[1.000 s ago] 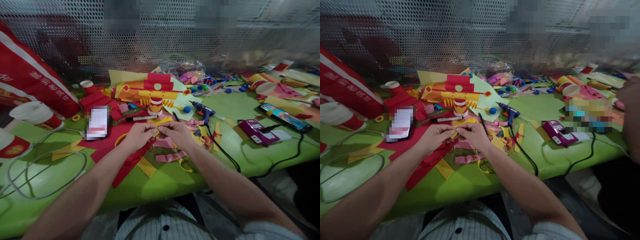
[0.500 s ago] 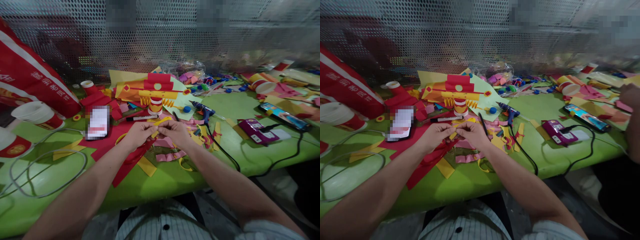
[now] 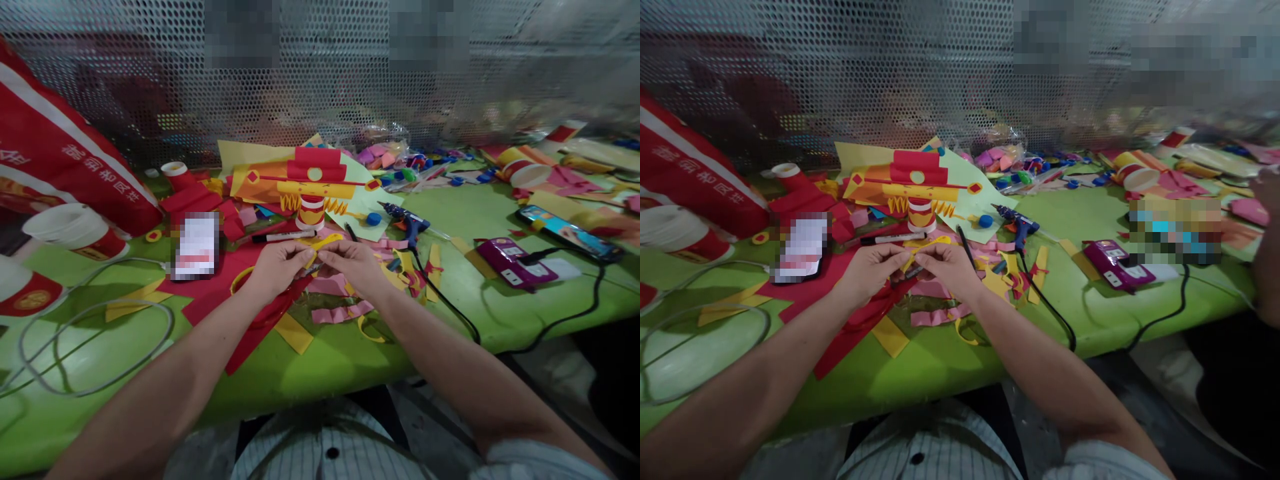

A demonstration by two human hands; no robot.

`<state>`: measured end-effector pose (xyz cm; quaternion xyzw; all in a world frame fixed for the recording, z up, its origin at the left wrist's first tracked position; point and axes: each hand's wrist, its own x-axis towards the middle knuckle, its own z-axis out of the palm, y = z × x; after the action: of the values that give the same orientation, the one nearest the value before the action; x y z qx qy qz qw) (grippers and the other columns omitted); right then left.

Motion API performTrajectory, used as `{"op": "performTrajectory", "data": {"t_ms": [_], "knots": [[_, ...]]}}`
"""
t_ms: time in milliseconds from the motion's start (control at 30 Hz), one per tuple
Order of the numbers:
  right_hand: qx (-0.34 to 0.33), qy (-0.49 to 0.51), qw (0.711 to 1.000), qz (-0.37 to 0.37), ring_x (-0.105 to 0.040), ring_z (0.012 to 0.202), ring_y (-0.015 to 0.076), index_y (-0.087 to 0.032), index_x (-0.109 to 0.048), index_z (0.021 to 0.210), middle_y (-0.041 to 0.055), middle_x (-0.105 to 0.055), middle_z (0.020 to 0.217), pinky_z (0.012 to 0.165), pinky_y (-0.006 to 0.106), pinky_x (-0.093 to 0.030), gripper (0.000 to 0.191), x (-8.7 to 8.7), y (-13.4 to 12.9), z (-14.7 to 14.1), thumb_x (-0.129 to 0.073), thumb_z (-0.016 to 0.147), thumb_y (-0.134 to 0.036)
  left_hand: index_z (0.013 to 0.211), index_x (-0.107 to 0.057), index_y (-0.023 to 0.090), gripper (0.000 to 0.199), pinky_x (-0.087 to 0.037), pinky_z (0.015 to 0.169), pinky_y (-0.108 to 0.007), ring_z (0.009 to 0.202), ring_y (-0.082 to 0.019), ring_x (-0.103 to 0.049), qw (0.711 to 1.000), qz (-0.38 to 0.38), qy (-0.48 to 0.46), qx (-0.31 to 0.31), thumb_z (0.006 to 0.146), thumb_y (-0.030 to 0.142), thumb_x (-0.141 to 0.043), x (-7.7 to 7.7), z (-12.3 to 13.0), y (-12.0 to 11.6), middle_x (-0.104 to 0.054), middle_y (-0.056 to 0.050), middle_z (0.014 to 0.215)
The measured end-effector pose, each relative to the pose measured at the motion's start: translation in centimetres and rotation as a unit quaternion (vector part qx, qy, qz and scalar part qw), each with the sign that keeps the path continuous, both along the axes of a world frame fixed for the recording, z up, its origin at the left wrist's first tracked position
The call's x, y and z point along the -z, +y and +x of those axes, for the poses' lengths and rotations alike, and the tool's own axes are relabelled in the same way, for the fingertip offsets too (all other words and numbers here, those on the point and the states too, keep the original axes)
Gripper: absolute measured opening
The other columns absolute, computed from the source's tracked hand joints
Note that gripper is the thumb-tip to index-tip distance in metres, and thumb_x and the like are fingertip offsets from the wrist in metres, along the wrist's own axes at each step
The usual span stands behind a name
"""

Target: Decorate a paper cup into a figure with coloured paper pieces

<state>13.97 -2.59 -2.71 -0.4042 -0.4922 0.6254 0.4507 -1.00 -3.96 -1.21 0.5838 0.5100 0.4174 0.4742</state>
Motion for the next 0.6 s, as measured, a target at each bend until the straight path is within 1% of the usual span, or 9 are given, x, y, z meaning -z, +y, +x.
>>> {"op": "performTrajectory", "data": {"t_ms": [133, 267, 433, 600], "knots": [[0.009, -0.02, 0.999, 0.029, -0.056, 0.05, 0.0079, -0.016, -0.062, 0.065, -0.0031, -0.062, 0.057, 0.052, 0.024, -0.05, 0.022, 0.03, -0.11, -0.11, -0.073, 0.055, -0.032, 0.072, -0.065, 0.017, 0.018, -0.034, 0.045, -0.021, 0.045, -0.008, -0.042, 0.999, 0.028, 0.039, -0.004, 0.071, 0.033, -0.057, 0.39, -0.09, 0.04, -0.05, 0.004, 0.049], [0.021, -0.06, 0.995, 0.075, -0.054, 0.05, 0.0077, -0.016, -0.061, 0.065, -0.0032, -0.06, 0.056, 0.052, 0.023, -0.047, 0.015, 0.41, -0.11, -0.11, -0.068, 0.059, -0.028, 0.076, -0.066, 0.018, 0.021, -0.036, 0.046, -0.021, 0.046, -0.009, -0.043, 0.997, 0.049, 0.064, -0.004, 0.073, 0.036, -0.056, 0.63, -0.09, 0.0, -0.052, 0.004, 0.051], [0.033, -0.114, 0.985, 0.128, -0.055, 0.053, 0.0094, -0.017, -0.061, 0.067, -0.0015, -0.061, 0.06, 0.054, 0.025, -0.047, 0.012, 0.77, -0.13, -0.11, -0.063, 0.063, -0.028, 0.073, -0.064, 0.019, 0.016, -0.037, 0.048, -0.021, 0.046, -0.009, -0.045, 0.997, 0.049, 0.065, -0.008, 0.071, 0.034, -0.058, 0.56, -0.08, 0.0, -0.053, 0.005, 0.051], [0.059, -0.182, 0.963, 0.192, -0.059, 0.057, 0.0112, -0.017, -0.064, 0.07, 0.0007, -0.067, 0.065, 0.056, 0.025, -0.049, 0.008, 0.39, -0.38, -0.14, -0.06, 0.064, -0.02, 0.071, -0.063, 0.019, 0.015, -0.04, 0.05, -0.022, 0.047, -0.009, -0.048, 0.997, 0.032, 0.073, -0.018, 0.071, 0.033, -0.059, 0.33, 0.06, -0.14, -0.056, 0.004, 0.053]]}}
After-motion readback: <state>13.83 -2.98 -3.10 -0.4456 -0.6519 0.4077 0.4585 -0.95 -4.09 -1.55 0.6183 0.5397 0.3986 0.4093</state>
